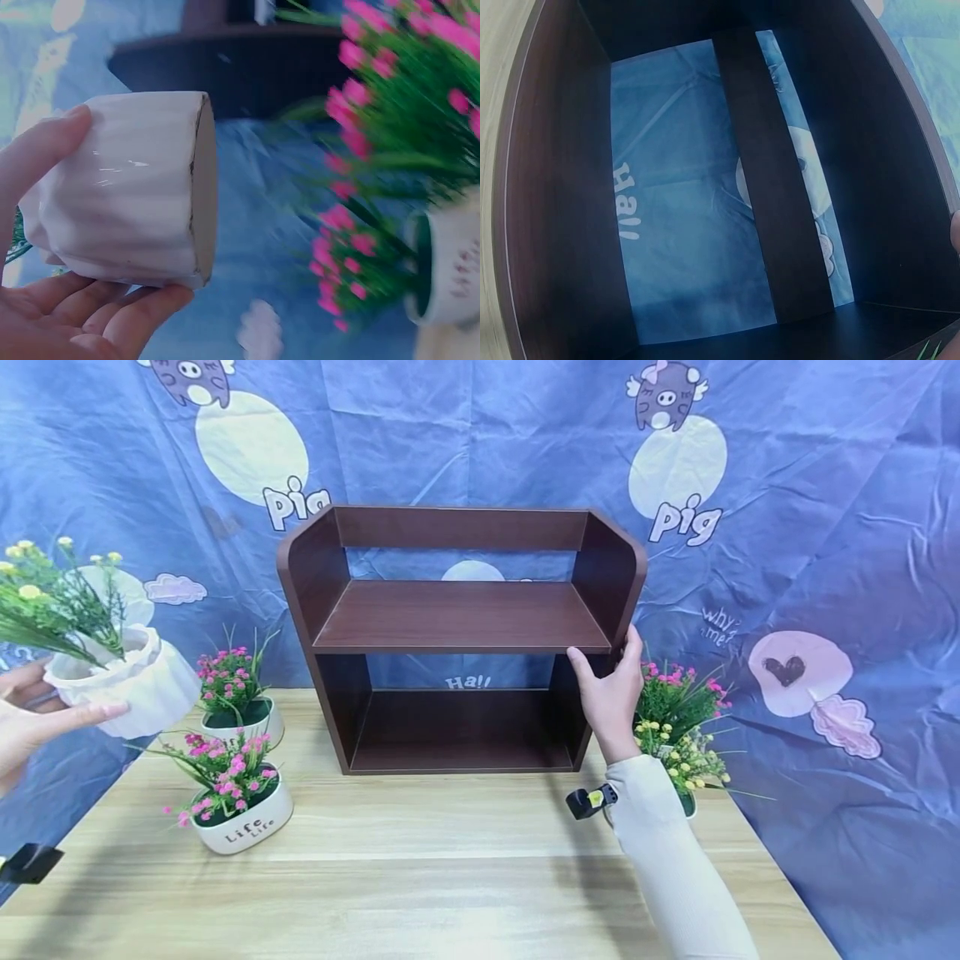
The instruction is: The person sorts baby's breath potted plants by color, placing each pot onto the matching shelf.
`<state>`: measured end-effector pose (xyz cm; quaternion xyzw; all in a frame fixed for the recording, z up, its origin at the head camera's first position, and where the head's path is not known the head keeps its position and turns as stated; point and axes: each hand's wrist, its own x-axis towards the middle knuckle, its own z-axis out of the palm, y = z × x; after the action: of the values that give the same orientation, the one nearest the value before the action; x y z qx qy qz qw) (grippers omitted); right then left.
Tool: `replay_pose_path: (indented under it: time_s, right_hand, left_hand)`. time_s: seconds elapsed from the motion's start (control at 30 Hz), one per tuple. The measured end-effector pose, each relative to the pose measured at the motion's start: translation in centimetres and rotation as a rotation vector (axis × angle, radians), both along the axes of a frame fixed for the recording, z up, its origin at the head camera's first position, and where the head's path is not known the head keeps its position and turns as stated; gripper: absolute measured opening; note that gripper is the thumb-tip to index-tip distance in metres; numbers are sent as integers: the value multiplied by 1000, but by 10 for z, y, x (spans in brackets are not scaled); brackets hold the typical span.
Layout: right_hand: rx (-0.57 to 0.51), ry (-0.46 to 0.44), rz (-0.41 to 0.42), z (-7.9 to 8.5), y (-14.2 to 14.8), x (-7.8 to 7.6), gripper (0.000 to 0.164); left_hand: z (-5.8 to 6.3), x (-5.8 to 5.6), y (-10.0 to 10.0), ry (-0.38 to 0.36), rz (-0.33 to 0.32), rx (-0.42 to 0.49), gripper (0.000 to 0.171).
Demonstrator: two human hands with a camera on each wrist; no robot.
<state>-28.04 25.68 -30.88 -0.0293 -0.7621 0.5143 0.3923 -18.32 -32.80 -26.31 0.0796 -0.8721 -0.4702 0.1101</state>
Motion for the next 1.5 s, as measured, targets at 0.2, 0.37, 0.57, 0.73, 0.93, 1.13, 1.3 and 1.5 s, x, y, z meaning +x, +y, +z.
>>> replay_pose_path:
  time_s: [0.2,0.37,0.57,0.73,0.93,1.13,1.3,1.5]
  right_hand:
    - [0,-1,0,2,1,1,74]
    - [-9,-6,2,4,0,3,74]
    - [-11,-7,8,5,-1,4,73]
    - [-18,-7,11,4,0,3,73]
    - [-16,-18,8,1,0,2,74]
    - [-15,-18,5,0,0,1,74]
    - [-16,-13,3,0,1,2,74]
    - [-12,-16,6,1,0,2,74]
  left_hand:
    - [29,6,25,-19,-88,-37,103]
    - [45,6,53,-14,-156,-78,105]
    - [55,9,90,36,-278,-46,100]
    - [65,9,125,45,-344,-12,93]
    - [69,-1,161,76,-446,131,86]
    - [69,-20,194,125,-505,264,83]
    - [65,-43,217,225,-519,275,76]
    - [60,-70,240,327,-505,295,69]
